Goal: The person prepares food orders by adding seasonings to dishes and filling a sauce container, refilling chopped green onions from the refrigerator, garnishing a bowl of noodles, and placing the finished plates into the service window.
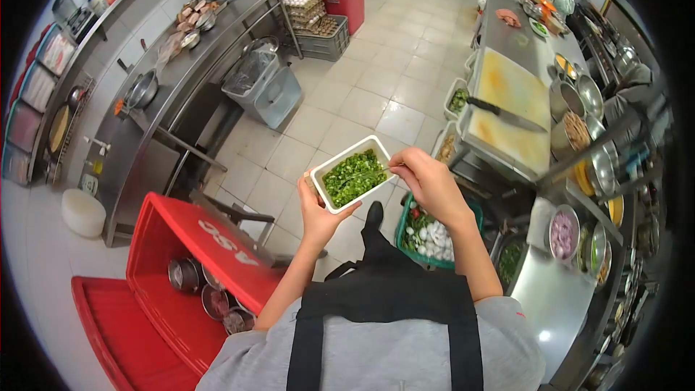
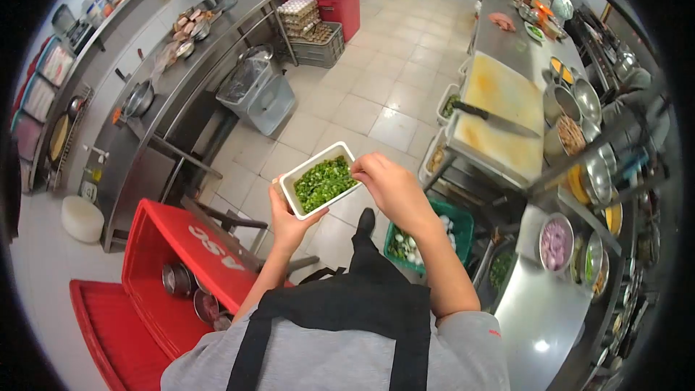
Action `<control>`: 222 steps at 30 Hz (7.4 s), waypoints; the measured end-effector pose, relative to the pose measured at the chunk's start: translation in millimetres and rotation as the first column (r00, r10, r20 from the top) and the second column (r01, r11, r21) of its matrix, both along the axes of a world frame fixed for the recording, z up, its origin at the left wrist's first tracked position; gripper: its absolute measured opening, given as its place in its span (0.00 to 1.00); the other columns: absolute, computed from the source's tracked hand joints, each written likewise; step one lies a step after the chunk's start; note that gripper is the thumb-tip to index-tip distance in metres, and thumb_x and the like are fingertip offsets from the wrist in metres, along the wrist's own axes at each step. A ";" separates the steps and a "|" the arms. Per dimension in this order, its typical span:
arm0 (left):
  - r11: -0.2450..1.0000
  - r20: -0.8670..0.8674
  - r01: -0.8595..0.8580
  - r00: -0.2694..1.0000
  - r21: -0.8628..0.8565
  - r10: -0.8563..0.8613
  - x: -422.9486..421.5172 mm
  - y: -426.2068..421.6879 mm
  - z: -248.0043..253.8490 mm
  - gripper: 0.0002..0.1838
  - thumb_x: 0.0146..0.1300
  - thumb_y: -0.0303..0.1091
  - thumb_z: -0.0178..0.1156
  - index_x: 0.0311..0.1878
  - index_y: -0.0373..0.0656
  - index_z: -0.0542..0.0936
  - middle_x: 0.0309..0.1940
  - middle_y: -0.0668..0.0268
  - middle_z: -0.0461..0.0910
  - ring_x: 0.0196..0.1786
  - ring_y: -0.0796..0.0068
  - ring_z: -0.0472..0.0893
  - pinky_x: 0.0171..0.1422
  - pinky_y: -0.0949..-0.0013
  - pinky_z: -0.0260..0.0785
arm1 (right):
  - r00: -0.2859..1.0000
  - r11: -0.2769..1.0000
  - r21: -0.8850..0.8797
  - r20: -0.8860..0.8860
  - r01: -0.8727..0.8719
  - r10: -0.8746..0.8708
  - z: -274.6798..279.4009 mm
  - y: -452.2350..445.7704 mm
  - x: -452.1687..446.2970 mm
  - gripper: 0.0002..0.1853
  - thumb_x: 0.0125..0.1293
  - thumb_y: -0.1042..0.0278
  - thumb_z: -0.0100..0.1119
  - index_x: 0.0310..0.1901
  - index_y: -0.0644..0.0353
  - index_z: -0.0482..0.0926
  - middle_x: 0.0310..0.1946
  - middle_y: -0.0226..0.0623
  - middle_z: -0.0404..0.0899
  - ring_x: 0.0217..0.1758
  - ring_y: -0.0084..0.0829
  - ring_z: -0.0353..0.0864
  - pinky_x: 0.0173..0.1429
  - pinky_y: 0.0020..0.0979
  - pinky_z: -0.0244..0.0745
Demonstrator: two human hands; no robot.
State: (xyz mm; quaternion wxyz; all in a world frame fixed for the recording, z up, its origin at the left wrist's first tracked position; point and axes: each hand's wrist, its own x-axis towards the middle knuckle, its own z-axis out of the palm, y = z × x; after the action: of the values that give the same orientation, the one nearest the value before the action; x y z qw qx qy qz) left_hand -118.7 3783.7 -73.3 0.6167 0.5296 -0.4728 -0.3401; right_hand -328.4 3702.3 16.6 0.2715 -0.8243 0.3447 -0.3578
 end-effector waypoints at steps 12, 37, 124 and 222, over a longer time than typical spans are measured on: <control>0.992 0.056 -0.103 0.993 0.079 0.099 94.2 -324.6 -1.9 0.51 0.37 0.29 0.82 0.63 0.42 0.58 0.56 0.62 0.65 0.57 0.70 0.76 0.56 0.68 0.77 | 0.988 0.983 -0.149 0.088 -0.110 0.124 -14.4 -353.9 101.6 0.07 0.62 0.78 0.58 0.43 0.61 0.77 0.35 0.43 0.82 0.36 0.44 0.83 0.41 0.38 0.79; 0.631 -0.089 0.767 0.641 0.114 -0.762 30.7 -1183.7 -30.3 0.54 0.37 0.28 0.82 0.67 0.40 0.58 0.61 0.63 0.57 0.68 0.71 0.64 0.74 0.66 0.62 | 0.892 0.946 0.163 -0.409 0.279 -0.192 -46.3 -1114.6 -11.1 0.07 0.58 0.64 0.61 0.34 0.56 0.83 0.27 0.44 0.82 0.32 0.46 0.82 0.37 0.42 0.75; 0.904 0.265 -0.264 0.948 0.336 0.178 -25.1 -3689.9 -39.1 0.16 0.62 0.39 0.59 0.32 0.31 0.76 0.20 0.56 0.79 0.23 0.64 0.81 0.29 0.61 0.73 | 0.894 0.966 0.230 -0.397 -0.119 0.205 -37.3 -3714.2 -1.1 0.09 0.54 0.64 0.63 0.32 0.61 0.81 0.24 0.43 0.83 0.28 0.42 0.84 0.35 0.39 0.77; 0.823 0.353 0.193 0.834 0.534 -0.424 -192.2 -4686.3 -150.3 0.26 0.64 0.40 0.60 0.64 0.42 0.72 0.63 0.46 0.70 0.67 0.50 0.69 0.69 0.56 0.63 | 0.977 0.639 0.769 0.152 -0.023 -0.148 -237.9 -4838.9 -141.1 0.11 0.74 0.60 0.52 0.45 0.60 0.71 0.24 0.31 0.77 0.23 0.20 0.76 0.25 0.22 0.68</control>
State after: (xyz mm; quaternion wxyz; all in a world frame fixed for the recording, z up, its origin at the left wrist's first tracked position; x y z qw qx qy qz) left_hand -310.9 -902.6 -223.6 0.2725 0.6429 -0.5871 -0.4095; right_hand -469.5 -1136.6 -221.3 0.6155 -0.5785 0.4629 -0.2687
